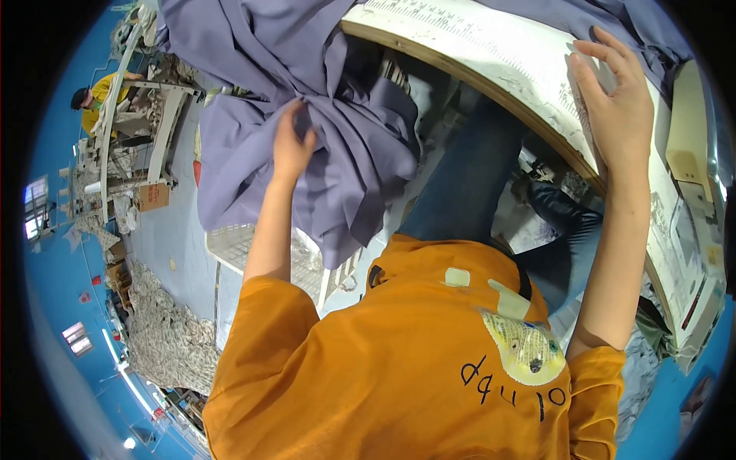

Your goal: Using an overlock sewing machine to join pieces of purple fabric in a factory setting.

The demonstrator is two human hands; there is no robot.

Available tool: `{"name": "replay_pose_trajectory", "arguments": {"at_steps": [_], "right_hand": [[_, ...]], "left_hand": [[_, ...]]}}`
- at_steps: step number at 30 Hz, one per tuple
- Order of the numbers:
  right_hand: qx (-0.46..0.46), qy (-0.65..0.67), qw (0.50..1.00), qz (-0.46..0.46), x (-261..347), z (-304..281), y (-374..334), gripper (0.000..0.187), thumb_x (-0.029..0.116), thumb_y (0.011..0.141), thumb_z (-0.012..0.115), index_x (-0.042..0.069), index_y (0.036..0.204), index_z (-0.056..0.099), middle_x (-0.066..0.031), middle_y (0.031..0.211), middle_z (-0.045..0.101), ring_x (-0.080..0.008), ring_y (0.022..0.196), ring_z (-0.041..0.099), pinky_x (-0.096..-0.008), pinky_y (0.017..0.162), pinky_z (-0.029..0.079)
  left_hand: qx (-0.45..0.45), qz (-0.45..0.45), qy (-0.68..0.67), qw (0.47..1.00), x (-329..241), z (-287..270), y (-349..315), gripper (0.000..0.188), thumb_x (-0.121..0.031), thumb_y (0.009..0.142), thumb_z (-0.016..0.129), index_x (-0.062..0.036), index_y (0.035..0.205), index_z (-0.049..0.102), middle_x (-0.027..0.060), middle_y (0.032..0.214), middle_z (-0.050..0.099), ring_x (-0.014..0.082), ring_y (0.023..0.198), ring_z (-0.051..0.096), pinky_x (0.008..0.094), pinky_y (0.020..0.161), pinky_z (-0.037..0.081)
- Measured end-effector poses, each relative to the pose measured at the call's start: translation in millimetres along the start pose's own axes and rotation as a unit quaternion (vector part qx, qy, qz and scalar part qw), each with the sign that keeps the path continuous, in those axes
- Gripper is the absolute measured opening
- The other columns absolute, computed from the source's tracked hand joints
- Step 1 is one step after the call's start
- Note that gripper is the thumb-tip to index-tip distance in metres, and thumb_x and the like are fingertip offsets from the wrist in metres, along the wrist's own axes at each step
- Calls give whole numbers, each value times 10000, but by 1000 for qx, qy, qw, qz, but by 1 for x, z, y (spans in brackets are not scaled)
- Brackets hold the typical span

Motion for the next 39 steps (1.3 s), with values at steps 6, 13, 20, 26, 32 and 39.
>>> {"name": "replay_pose_trajectory", "arguments": {"at_steps": [6, 13, 20, 26, 32, 39], "right_hand": [[12, 86, 996, 34, 9, 4, 0, 234, 274, 878, 672, 119, 1046, 721, -51, 1312, 592, -236, 1184, 573, -325, 985, 439], [9, 40, 999, 22, 8, 2, 0, 229, 285, 880, 662, 126, 1035, 719, -51, 1311, 592, -229, 1178, 578, -332, 975, 441], [14, 141, 989, 41, 32, -15, 9, 320, 132, 794, 667, 2, 1083, 621, -256, 1240, 538, -411, 1180, 496, -421, 1026, 382], [31, 303, 948, -96, 130, 8, -42, 691, 276, 689, 797, 51, 1273, 505, -154, 1149, 594, -306, 1056, 570, -399, 921, 457], [76, 321, 938, -104, 148, 18, -35, 361, 60, 645, 662, 87, 1002, 619, -83, 876, 605, -297, 804, 614, -415, 734, 500], [-21, 31, 973, -227, 135, -114, -43, 223, 266, 734, 660, 68, 836, 668, -84, 716, 573, -261, 618, 569, -358, 553, 466]], "left_hand": [[340, 137, 265, 892, -37, 91, -124, 906, -87, 593, 743, -171, 1433, 415, 114, 1541, 302, 302, 1445, 244, 506, 1165, 196], [198, 221, 262, 918, -34, 148, -129, 261, -170, 822, 571, -104, 1046, 688, 69, 1287, 578, 237, 1333, 407, 517, 1158, 209], [136, -41, -13, 990, -79, 85, -54, 196, -22, 767, 634, -73, 956, 610, 120, 889, 677, 337, 849, 659, 409, 796, 514], [9, 194, -62, 979, -254, -37, 38, 148, -40, 704, 723, -54, 814, 626, 101, 749, 635, 280, 657, 637, 327, 575, 490], [-25, 300, -30, 953, -314, -102, 32, 235, -41, 667, 746, -70, 885, 663, 66, 749, 632, 242, 619, 608, 295, 543, 468], [-206, 241, 73, 946, -223, -122, -40, 408, 10, 647, 645, -84, 1044, 666, 91, 889, 645, 275, 718, 628, 323, 613, 501]]}}
Point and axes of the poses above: each hand's wrist, its own y-axis towards the middle knuckle, its own z-axis out of the palm, x = y × z, the point moved 10 cm from there along y, towards the middle knuckle
